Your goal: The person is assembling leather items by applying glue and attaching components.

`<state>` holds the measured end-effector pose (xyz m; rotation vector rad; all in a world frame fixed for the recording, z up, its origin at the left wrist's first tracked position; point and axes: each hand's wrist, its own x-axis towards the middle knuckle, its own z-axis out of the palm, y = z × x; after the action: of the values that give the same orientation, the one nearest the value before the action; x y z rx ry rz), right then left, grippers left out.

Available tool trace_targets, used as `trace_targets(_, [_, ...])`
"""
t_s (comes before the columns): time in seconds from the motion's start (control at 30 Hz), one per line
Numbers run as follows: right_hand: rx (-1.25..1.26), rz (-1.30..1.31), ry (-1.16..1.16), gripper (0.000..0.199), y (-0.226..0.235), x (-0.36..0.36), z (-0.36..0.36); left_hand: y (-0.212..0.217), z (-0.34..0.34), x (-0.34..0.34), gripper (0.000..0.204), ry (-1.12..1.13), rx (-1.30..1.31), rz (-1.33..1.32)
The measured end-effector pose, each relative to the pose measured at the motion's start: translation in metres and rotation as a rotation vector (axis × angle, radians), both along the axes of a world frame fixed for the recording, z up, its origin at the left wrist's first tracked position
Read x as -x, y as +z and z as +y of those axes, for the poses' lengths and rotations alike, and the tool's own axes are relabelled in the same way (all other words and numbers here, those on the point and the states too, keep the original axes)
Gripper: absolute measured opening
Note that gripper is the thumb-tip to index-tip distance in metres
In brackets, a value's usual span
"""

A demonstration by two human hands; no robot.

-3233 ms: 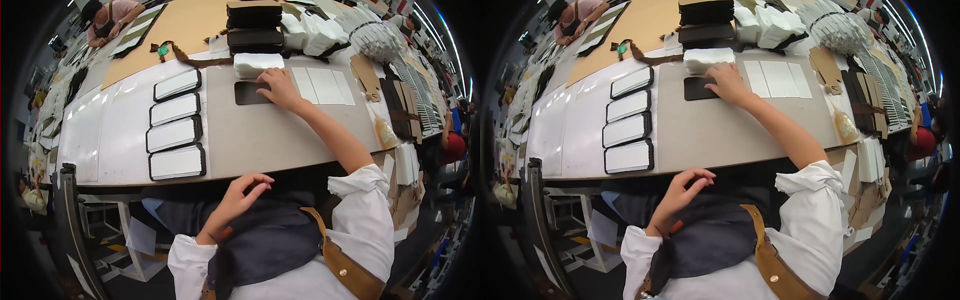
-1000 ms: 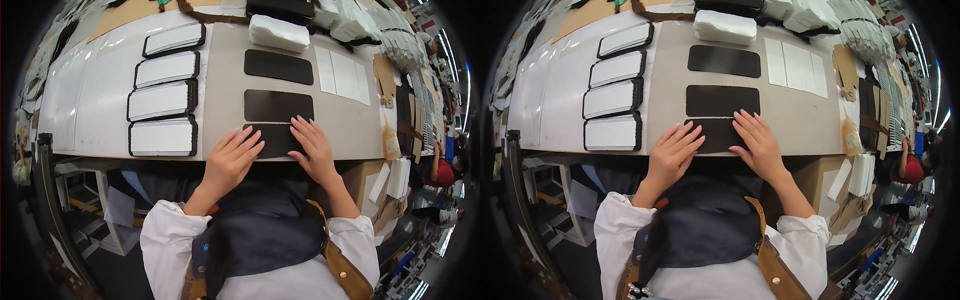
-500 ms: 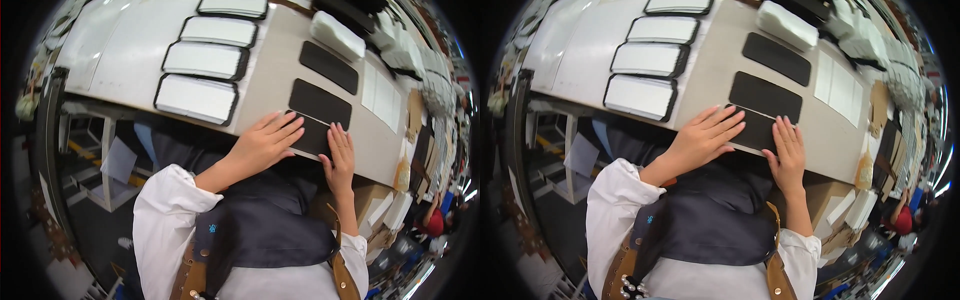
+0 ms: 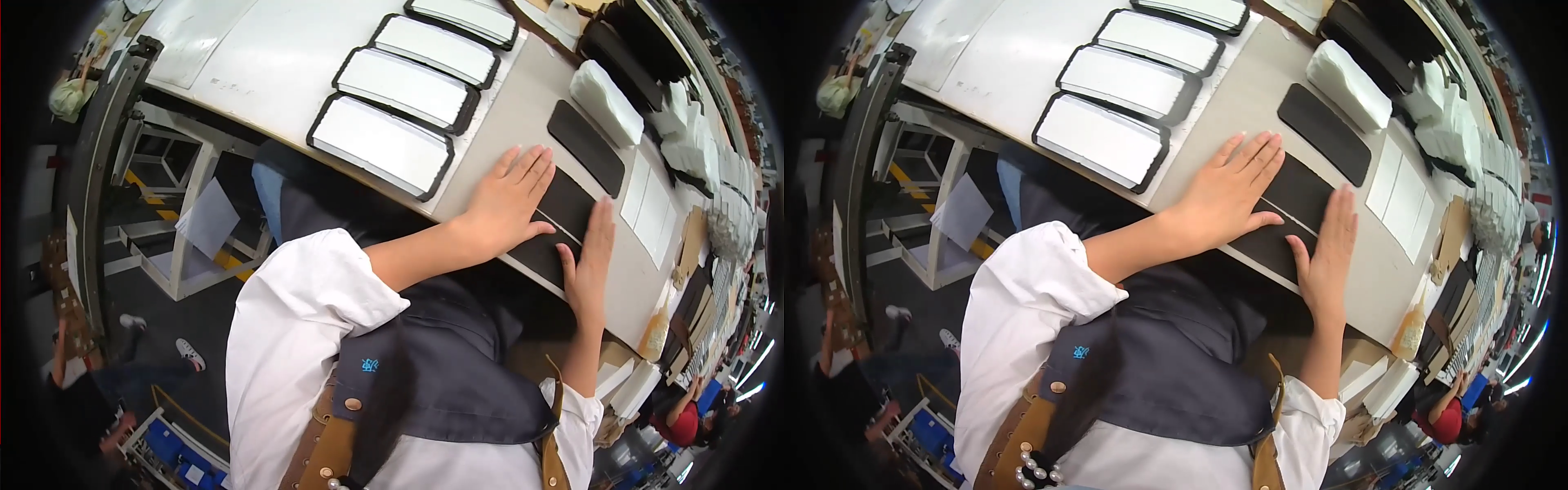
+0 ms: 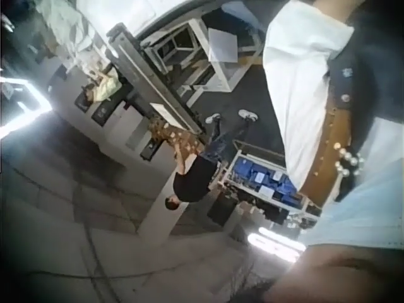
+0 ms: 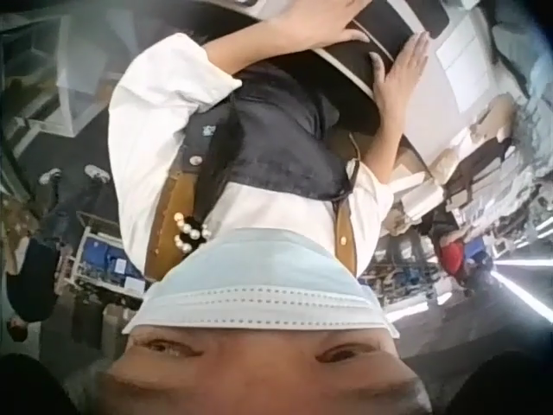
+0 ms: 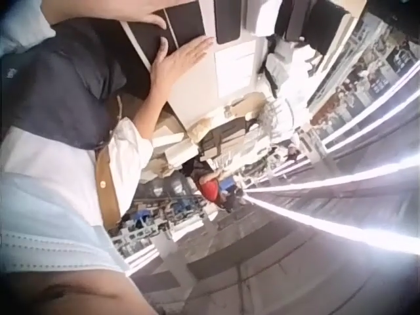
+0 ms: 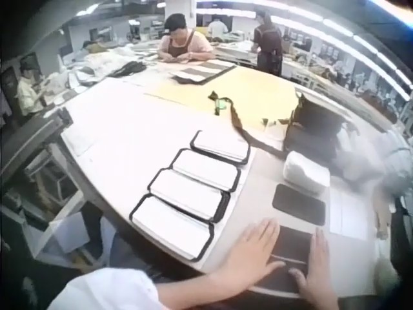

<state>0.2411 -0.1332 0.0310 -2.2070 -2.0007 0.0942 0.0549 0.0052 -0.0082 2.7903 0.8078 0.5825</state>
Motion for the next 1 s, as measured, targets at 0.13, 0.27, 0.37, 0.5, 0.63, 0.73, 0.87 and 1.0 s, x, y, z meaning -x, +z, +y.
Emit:
trace_targets(0.13, [-0.013,0.0,-0.034,0.088,-0.003,-0.004,-0.003,-0.001,0.006,0.006,0.087,0.018,0.02,-0.042])
trace_targets(0.27, [-0.13,0.151,-0.065,0.084,-0.013,-0.003,0.003,-0.001,0.012,0.011,0.09,0.036,0.068,-0.071])
trace_targets(0.37, [-0.195,0.167,-0.054,0.079,-0.006,-0.006,0.0,0.005,0.012,0.01,0.091,0.011,0.089,-0.123])
trace_targets(0.5, [-0.159,0.161,-0.048,0.072,-0.009,-0.009,-0.007,-0.011,0.01,-0.003,0.091,-0.025,0.097,-0.184])
trace_targets(0.63, [-0.162,0.151,-0.026,0.071,-0.013,-0.007,-0.003,-0.015,0.007,0.003,0.089,0.04,0.092,-0.155])
trace_targets(0.73, [-0.162,0.136,-0.022,0.071,-0.018,-0.013,-0.007,-0.014,0.006,0.003,0.086,0.046,0.104,-0.175])
trace_targets(0.87, [-0.165,0.121,-0.055,0.07,-0.018,-0.013,-0.008,-0.024,0.006,-0.008,0.089,0.033,0.079,-0.173])
trace_targets(1.0, [-0.165,0.104,-0.051,0.067,-0.018,-0.014,-0.006,-0.029,0.008,-0.009,0.088,0.029,0.022,-0.224])
